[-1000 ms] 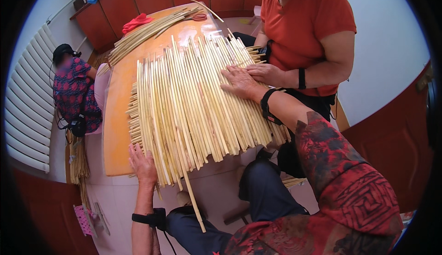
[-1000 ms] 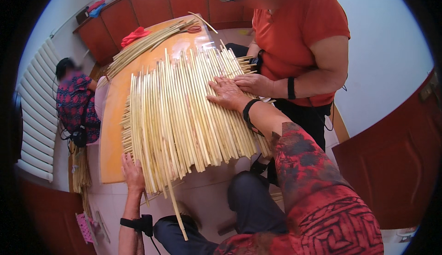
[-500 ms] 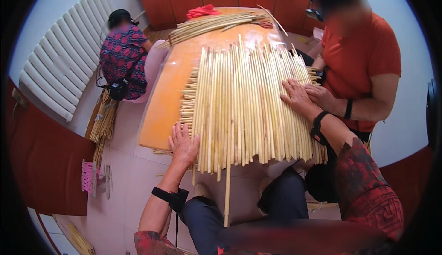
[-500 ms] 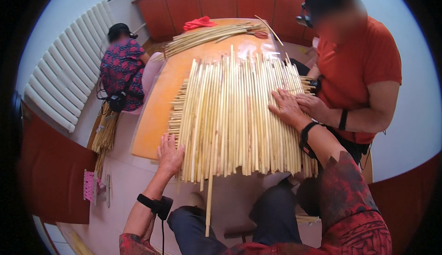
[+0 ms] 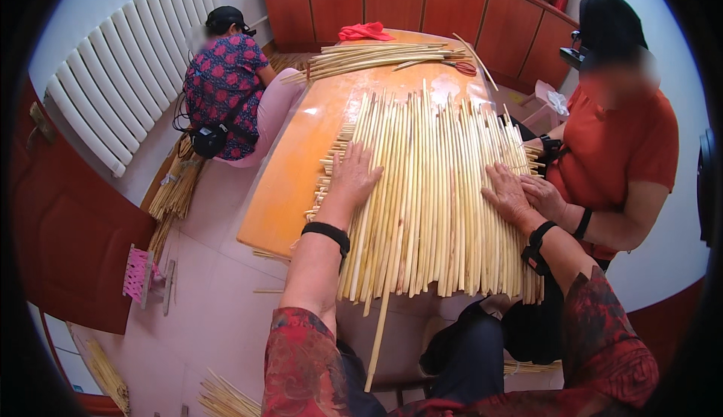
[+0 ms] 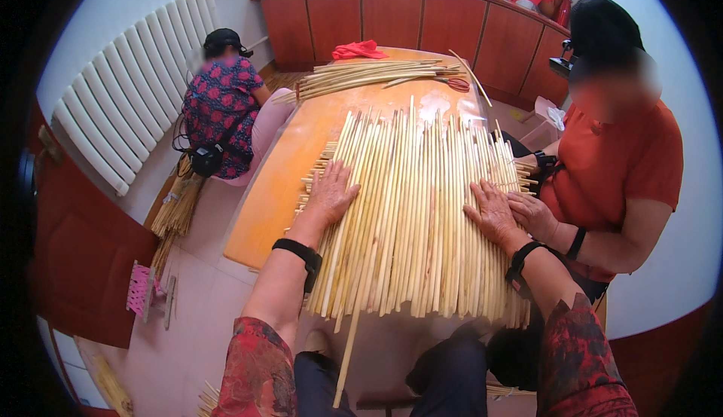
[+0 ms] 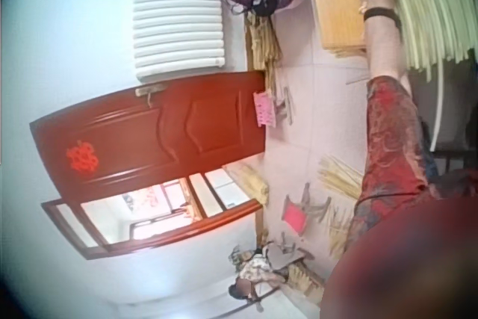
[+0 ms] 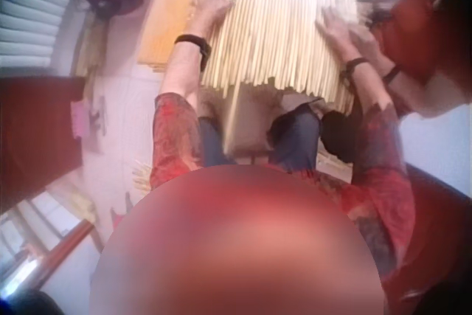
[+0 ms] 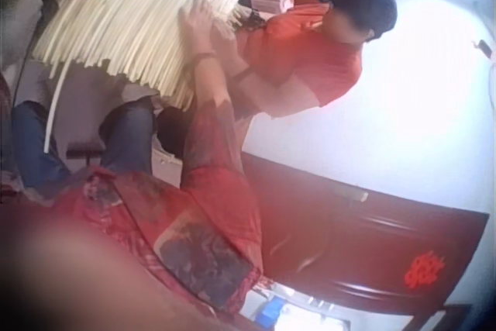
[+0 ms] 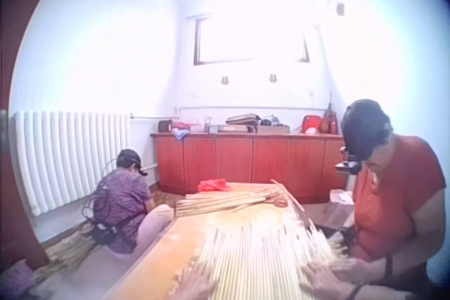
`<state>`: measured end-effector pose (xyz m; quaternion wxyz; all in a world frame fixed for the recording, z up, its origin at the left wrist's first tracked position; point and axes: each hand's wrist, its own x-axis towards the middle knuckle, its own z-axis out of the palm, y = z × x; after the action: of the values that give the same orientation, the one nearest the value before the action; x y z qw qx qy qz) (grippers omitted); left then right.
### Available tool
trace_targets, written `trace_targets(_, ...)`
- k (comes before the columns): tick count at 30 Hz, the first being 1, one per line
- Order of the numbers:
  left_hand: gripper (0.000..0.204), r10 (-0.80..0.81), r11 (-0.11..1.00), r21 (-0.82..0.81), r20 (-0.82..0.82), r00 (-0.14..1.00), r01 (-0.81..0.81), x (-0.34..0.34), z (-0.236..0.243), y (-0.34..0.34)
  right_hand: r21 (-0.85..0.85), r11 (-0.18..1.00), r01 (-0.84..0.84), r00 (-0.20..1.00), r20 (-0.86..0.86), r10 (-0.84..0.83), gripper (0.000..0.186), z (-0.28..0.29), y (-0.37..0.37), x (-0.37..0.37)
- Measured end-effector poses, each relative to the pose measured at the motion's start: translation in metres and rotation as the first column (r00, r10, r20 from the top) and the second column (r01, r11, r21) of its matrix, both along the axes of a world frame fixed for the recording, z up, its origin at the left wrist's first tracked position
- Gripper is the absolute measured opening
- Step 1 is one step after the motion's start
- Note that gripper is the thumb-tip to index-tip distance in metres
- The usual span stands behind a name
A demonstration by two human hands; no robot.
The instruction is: The person works on a large mat made of long straws at a table, using their hands to align and weave the straws together while another person assists.
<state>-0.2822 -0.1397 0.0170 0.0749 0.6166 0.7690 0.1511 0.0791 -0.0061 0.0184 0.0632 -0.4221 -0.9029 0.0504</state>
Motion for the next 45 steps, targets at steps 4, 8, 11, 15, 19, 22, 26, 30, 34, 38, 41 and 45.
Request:
trace_targets(4, 0.071, 0.017, 0.999, -0.037, -0.013, 1.000, -0.017, 0.004, -0.005, -0.006, -0.019, 1.000, 0.000, 1.000, 0.001, 0.000, 0.066, -0.001, -0.002, -0.005)
trace_targets(8, 0.075, 0.017, 0.997, -0.070, 0.010, 1.000, -0.017, 0.005, -0.002, -0.007, -0.017, 1.000, 0.006, 1.000, 0.008, -0.006, 0.065, 0.003, -0.003, -0.005)
trace_targets(11, 0.077, 0.015, 0.994, -0.109, 0.031, 0.999, -0.011, 0.004, 0.001, -0.005, -0.019, 1.000, 0.005, 1.000, -0.004, -0.005, 0.064, 0.003, -0.005, -0.003)
trace_targets(15, 0.078, 0.064, 0.995, -0.084, 0.102, 0.993, -0.056, 0.008, 0.000, -0.011, -0.021, 1.000, 0.004, 1.000, -0.017, -0.004, 0.064, 0.000, -0.002, -0.004)
trace_targets(19, 0.077, 0.072, 0.993, -0.097, 0.083, 0.994, -0.064, 0.009, 0.000, -0.014, 0.025, 1.000, -0.019, 0.999, -0.028, 0.020, 0.064, -0.004, 0.002, -0.002)
trace_targets(22, 0.077, 0.078, 0.993, -0.093, 0.078, 0.994, -0.070, 0.011, -0.001, -0.012, 0.010, 1.000, -0.011, 1.000, -0.012, 0.012, 0.066, -0.004, 0.002, 0.000)
trace_targets(26, 0.078, 0.118, 0.986, -0.123, 0.068, 0.991, -0.109, 0.018, 0.001, -0.014, 0.013, 1.000, -0.021, 0.999, -0.030, 0.021, 0.067, 0.000, -0.002, -0.002)
trace_targets(30, 0.081, 0.116, 0.979, -0.176, 0.084, 0.990, -0.100, 0.014, 0.005, -0.013, 0.015, 1.000, -0.021, 0.999, -0.030, 0.021, 0.066, 0.001, -0.003, -0.002)
trace_targets(34, 0.080, 0.126, 0.973, -0.200, 0.055, 0.991, -0.113, 0.012, 0.003, -0.011, 0.024, 0.999, -0.033, 0.996, -0.081, 0.034, 0.066, -0.002, -0.002, 0.001)
trace_targets(38, 0.079, 0.105, 0.975, -0.195, -0.024, 0.994, -0.108, 0.012, 0.004, -0.012, 0.043, 0.999, -0.023, 0.998, -0.050, 0.025, 0.067, -0.005, 0.000, 0.000)
trace_targets(41, 0.073, 0.091, 0.981, -0.158, -0.129, 0.987, -0.111, 0.016, 0.011, -0.012, 0.050, 0.998, -0.024, 0.998, -0.064, 0.027, 0.067, -0.009, 0.003, 0.001)
trace_targets(45, 0.059, -0.078, 0.990, -0.135, -0.284, 0.956, 0.041, 0.036, 0.022, -0.006, 0.137, 0.988, -0.070, 0.994, -0.078, 0.081, 0.061, -0.019, 0.008, 0.006)
